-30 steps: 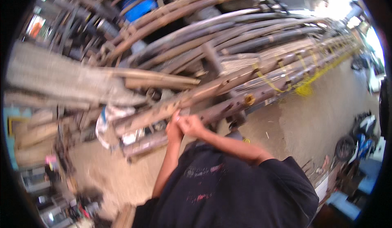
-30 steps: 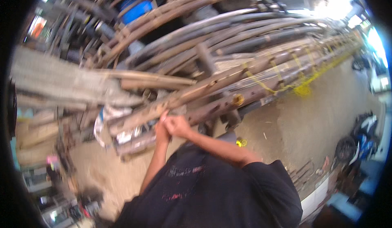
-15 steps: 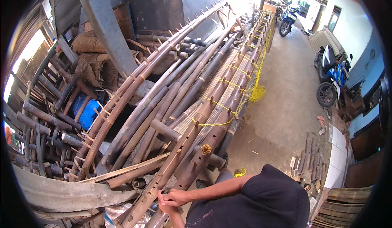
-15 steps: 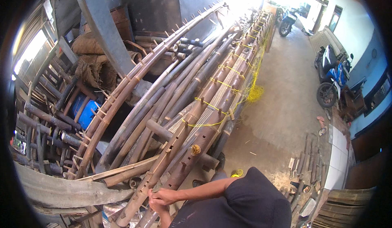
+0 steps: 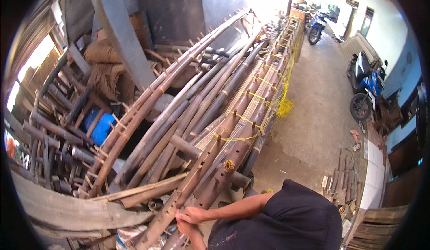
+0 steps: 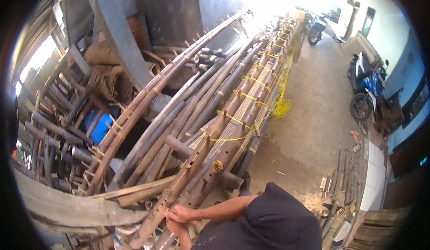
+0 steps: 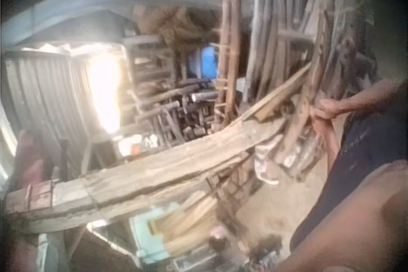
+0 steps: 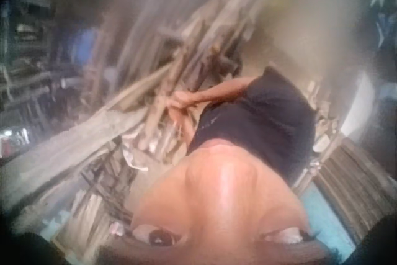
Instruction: The person assembles a bamboo structure by tying bamboo poles together with yellow string and hammering small wooden blocks into place. They repeatedly wrap string around the poles and secure them, then use a hammer to drive blocks into the frame.
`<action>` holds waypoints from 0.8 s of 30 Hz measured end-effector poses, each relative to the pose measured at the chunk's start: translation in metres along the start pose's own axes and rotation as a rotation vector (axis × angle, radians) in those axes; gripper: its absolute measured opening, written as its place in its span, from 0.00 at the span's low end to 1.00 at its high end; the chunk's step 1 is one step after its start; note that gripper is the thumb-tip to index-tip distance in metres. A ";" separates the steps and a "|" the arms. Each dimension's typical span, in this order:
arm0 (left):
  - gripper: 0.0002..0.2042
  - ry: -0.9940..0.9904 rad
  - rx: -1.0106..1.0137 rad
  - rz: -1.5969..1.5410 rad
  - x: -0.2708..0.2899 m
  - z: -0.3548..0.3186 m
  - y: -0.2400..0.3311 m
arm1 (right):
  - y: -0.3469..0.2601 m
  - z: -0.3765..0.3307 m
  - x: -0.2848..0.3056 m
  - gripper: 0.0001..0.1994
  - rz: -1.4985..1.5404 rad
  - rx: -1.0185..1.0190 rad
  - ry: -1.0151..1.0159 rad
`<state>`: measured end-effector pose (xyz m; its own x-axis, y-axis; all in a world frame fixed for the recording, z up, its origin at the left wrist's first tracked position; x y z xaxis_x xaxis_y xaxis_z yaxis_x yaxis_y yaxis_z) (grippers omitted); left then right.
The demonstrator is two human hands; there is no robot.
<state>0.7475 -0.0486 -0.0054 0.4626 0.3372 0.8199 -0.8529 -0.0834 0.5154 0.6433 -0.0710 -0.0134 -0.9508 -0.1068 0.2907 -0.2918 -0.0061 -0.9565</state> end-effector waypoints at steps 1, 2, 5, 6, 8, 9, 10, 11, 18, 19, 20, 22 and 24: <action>0.25 0.072 -0.091 -0.094 -0.011 -0.004 -0.019 | -0.012 -0.003 0.004 0.25 0.103 0.049 0.026; 0.26 -0.008 -0.093 -0.077 -0.012 -0.006 -0.023 | -0.028 -0.009 0.010 0.26 0.099 0.069 0.070; 0.26 0.033 -0.096 -0.202 -0.019 -0.014 -0.034 | 0.004 -0.023 -0.007 0.27 -0.158 0.027 -0.120; 0.27 0.106 -0.194 -0.271 -0.007 -0.015 -0.013 | 0.019 -0.025 -0.010 0.27 -0.131 0.111 -0.125; 0.25 0.000 -0.069 -0.132 -0.006 -0.013 -0.014 | -0.022 -0.025 0.008 0.25 -0.064 0.319 -0.032; 0.23 0.009 -0.056 -0.059 -0.007 -0.009 -0.010 | -0.030 -0.017 0.013 0.26 -0.016 0.220 0.012; 0.21 -0.002 -0.048 0.009 -0.005 -0.015 -0.012 | -0.032 -0.016 0.015 0.26 0.024 0.103 0.066; 0.21 0.036 -0.060 -0.005 -0.002 -0.014 -0.014 | -0.031 -0.007 0.013 0.27 0.032 0.026 0.049; 0.23 -0.026 -0.018 -0.140 -0.010 -0.005 -0.015 | -0.038 -0.023 0.013 0.22 -0.102 0.266 -0.080; 0.22 -0.019 -0.062 -0.124 -0.012 -0.007 -0.015 | -0.033 -0.022 0.016 0.21 -0.123 0.320 -0.100; 0.23 0.002 -0.072 -0.127 -0.015 -0.013 -0.023 | -0.020 -0.021 0.006 0.20 -0.129 0.328 -0.093; 0.24 -0.061 -0.053 -0.025 -0.021 -0.015 -0.034 | -0.014 -0.011 -0.001 0.24 -0.064 0.145 -0.165; 0.23 0.115 -0.330 -0.117 -0.019 -0.022 -0.032 | -0.026 -0.004 0.003 0.27 0.095 0.135 -0.041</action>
<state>0.7609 -0.0315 -0.0428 0.5475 0.4309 0.7174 -0.8366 0.2627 0.4807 0.6473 -0.0671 0.0124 -0.9675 -0.1540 0.2005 -0.1819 -0.1270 -0.9751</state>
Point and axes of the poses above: each hand's wrist, its own z-axis towards the middle knuckle, its own x-axis out of the back of the hand, y = z × x, the point moved 8 cm from there along z, towards the middle knuckle, and after that the axes turned 12 degrees about y, right-handed, at the moved point
